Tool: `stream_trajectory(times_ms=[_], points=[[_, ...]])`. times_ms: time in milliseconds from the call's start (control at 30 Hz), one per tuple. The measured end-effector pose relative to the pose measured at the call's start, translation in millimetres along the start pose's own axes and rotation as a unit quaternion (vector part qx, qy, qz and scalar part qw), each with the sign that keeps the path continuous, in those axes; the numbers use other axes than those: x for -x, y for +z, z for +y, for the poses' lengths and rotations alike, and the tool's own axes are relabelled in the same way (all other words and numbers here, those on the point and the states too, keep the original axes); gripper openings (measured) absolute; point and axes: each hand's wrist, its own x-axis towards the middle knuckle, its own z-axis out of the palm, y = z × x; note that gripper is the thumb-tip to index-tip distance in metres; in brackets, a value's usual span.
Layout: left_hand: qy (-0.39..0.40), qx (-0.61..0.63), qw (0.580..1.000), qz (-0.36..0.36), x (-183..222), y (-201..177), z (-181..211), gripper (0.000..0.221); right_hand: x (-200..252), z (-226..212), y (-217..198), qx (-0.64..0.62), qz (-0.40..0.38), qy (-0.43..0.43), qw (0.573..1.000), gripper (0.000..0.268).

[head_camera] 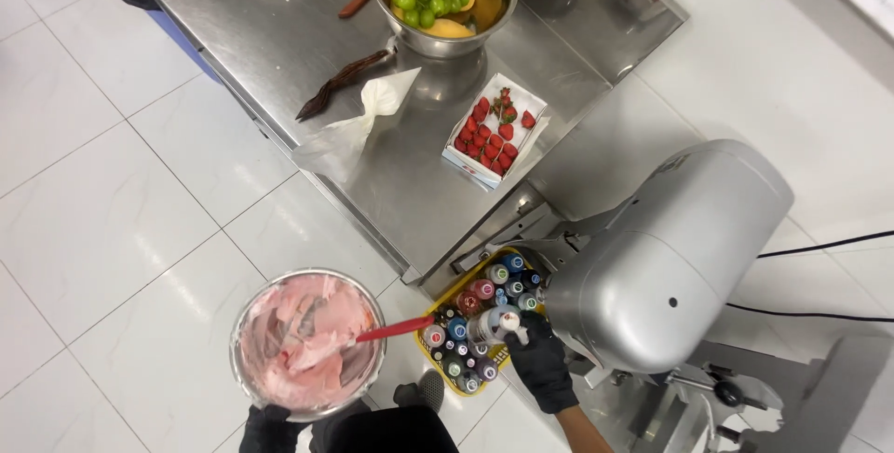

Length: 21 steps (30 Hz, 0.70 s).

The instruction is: Mixing red food coloring into white icing in a bowl using a spatula, then retrieving more icing from a walk-in cooler.

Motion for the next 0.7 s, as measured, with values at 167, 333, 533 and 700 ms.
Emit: stream_trajectory(times_ms=[167, 333, 533, 700], points=[[-0.015, 0.075, 0.997, 0.026, -45.5, 47.6, -2.8, 0.059, -25.4, -111.3, -116.0, -0.162, 0.087, -0.050, 0.982, 0.042], [0.009, 0.096, 0.993, 0.064, -36.7, 132.6, 51.4, 0.049, -91.8, -176.0, -131.3, -0.164, 0.123, -0.135, 0.969, 0.038], [0.063, 0.123, 0.990, 0.027, -90.3, 87.1, 85.0, 0.022, -162.0, -199.5, -94.1, -0.109, 0.130, -0.167, 0.971, 0.036], [0.044, 0.070, 0.996, 0.031, -131.7, 73.0, 164.3, 0.015, -178.9, -231.7, -59.5, -0.155, 0.182, -0.077, 0.968, 0.047]])
